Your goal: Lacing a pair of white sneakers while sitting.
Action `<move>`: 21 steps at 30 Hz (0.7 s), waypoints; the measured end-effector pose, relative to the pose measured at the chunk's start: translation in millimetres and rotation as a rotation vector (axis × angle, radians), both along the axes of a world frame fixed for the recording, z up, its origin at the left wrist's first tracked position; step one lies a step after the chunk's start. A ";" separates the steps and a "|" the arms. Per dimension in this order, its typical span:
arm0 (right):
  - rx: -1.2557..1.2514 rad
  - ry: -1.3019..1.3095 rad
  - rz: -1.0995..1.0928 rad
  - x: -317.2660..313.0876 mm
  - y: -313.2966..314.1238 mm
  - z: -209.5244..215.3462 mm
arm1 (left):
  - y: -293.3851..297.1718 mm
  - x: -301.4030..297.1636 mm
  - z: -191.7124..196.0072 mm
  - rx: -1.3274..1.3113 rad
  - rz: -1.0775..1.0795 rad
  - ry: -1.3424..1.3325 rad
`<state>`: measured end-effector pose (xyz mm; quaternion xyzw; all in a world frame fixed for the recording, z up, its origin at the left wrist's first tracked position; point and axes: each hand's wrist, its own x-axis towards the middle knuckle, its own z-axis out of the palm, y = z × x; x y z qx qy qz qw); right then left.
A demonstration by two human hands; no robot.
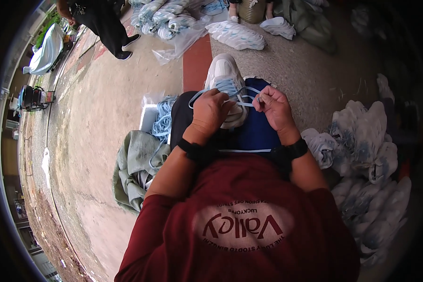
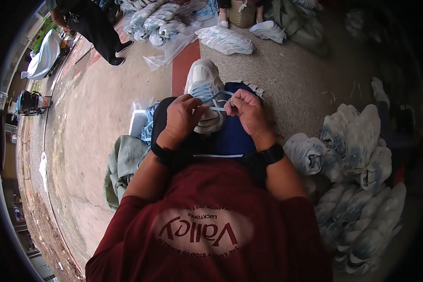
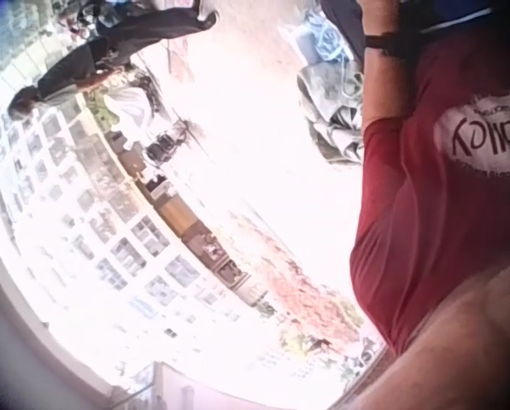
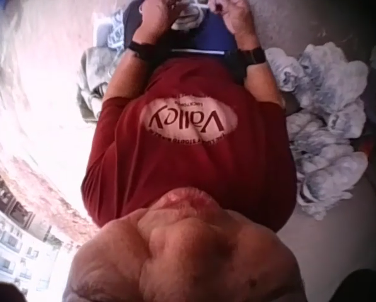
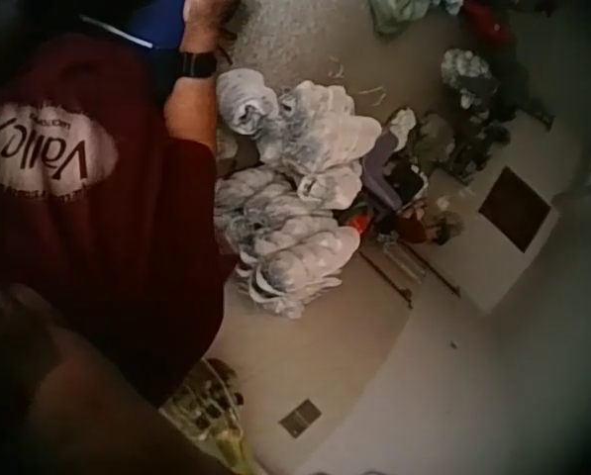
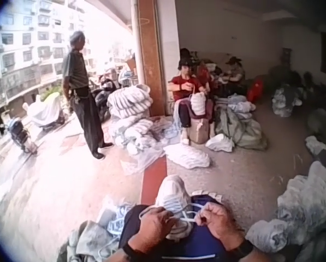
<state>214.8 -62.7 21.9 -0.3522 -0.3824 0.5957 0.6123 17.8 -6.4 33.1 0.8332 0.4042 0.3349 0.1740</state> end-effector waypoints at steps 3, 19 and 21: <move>0.013 -0.055 0.072 -2.6 -5.6 -0.2 | 4.3 1.9 1.3 0.006 0.110 -0.003; 0.266 -1.194 -0.218 24.3 -7.8 -3.7 | 13.8 -70.1 18.8 0.050 0.269 0.546; 0.396 -1.466 -0.367 45.1 -13.4 -12.1 | 19.0 -100.0 5.8 0.132 0.281 0.443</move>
